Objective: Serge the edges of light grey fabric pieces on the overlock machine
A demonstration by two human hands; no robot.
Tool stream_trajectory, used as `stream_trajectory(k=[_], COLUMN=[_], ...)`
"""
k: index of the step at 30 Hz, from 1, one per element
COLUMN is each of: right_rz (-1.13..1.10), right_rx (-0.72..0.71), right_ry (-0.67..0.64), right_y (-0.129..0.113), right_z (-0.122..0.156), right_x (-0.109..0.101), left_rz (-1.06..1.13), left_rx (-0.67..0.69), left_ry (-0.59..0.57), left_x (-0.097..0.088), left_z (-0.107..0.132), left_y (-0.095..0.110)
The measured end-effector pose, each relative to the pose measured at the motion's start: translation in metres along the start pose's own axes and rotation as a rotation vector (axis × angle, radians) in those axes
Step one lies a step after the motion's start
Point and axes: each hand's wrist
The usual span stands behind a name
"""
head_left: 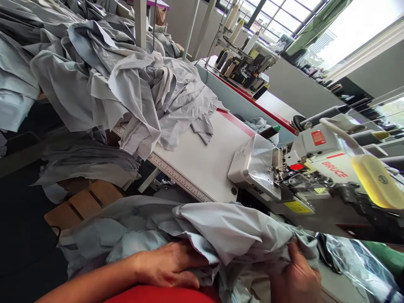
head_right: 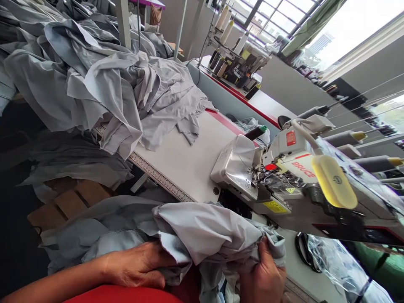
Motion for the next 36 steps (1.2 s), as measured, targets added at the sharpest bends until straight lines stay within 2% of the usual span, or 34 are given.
stream_trajectory(k=[3,6,8,10,11,12,13,15,16,18,20,21,23,26,27,29,32,34,36], right_rz=[0.035,0.006,-0.094,-0.223,-0.295,-0.377,-0.495,-0.789,-0.853,-0.917,-0.996,-1.04,-1.135,-1.294,-1.319,-1.335,-1.367,-1.399,-1.418], right_rx=[0.038,0.095,0.233,0.419,0.471,0.466,0.39,0.121,0.014,0.009,0.043,0.073,0.204,0.502,0.56,0.589,0.567,0.522,0.419], right_ry=[-0.026,-0.073,-0.045,0.01,-0.002,-0.061,-0.192,-0.579,-0.772,-1.052,-1.202,-1.213,-1.104,-0.822,-0.745,-0.657,-0.602,-0.567,-0.529], right_y=[0.011,0.014,0.005,-0.015,-0.027,-0.041,-0.056,-0.084,-0.096,-0.115,-0.122,-0.121,-0.114,-0.098,-0.094,-0.089,-0.087,-0.086,-0.086], right_z=[-0.003,-0.007,-0.008,-0.007,-0.005,-0.003,0.0,0.006,0.009,0.012,0.013,0.013,0.012,0.011,0.012,0.015,0.019,0.017,0.007], right_x=[0.001,-0.001,-0.005,-0.011,-0.014,-0.017,-0.018,-0.015,-0.01,0.002,0.015,0.019,0.023,0.021,0.02,0.018,0.015,0.01,0.001], left_rz=[0.109,0.237,0.28,0.273,0.258,0.243,0.229,0.199,0.18,0.15,0.147,0.156,0.163,0.034,-0.034,-0.174,-0.348,-0.422,-0.453], left_rx=[-0.006,-0.041,-0.137,-0.286,-0.339,-0.359,-0.343,-0.273,-0.259,-0.267,-0.27,-0.269,-0.325,-0.543,-0.602,-0.656,-0.67,-0.679,-0.686], left_ry=[0.002,0.018,0.049,0.076,0.077,0.063,0.029,-0.052,-0.077,-0.097,-0.069,-0.051,0.049,0.387,0.502,0.659,0.794,0.834,0.838], left_x=[-0.003,-0.008,-0.01,-0.01,-0.009,-0.008,-0.006,-0.002,0.0,0.001,0.0,-0.001,0.0,0.008,0.012,0.018,0.019,0.009,-0.009], left_z=[0.014,0.037,0.049,0.051,0.048,0.042,0.034,0.018,0.013,0.01,0.02,0.028,0.046,0.062,0.063,0.061,0.055,0.054,0.061], left_y=[0.0,0.0,0.001,0.002,0.002,0.003,0.004,0.005,0.005,0.006,0.004,0.002,-0.007,-0.028,-0.035,-0.047,-0.058,-0.061,-0.058])
Point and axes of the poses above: each hand's wrist, its own z-axis away from the middle knuckle, its own x-axis out of the palm, y = z × x, and after that the axes turned 8 degrees about z, right-handed
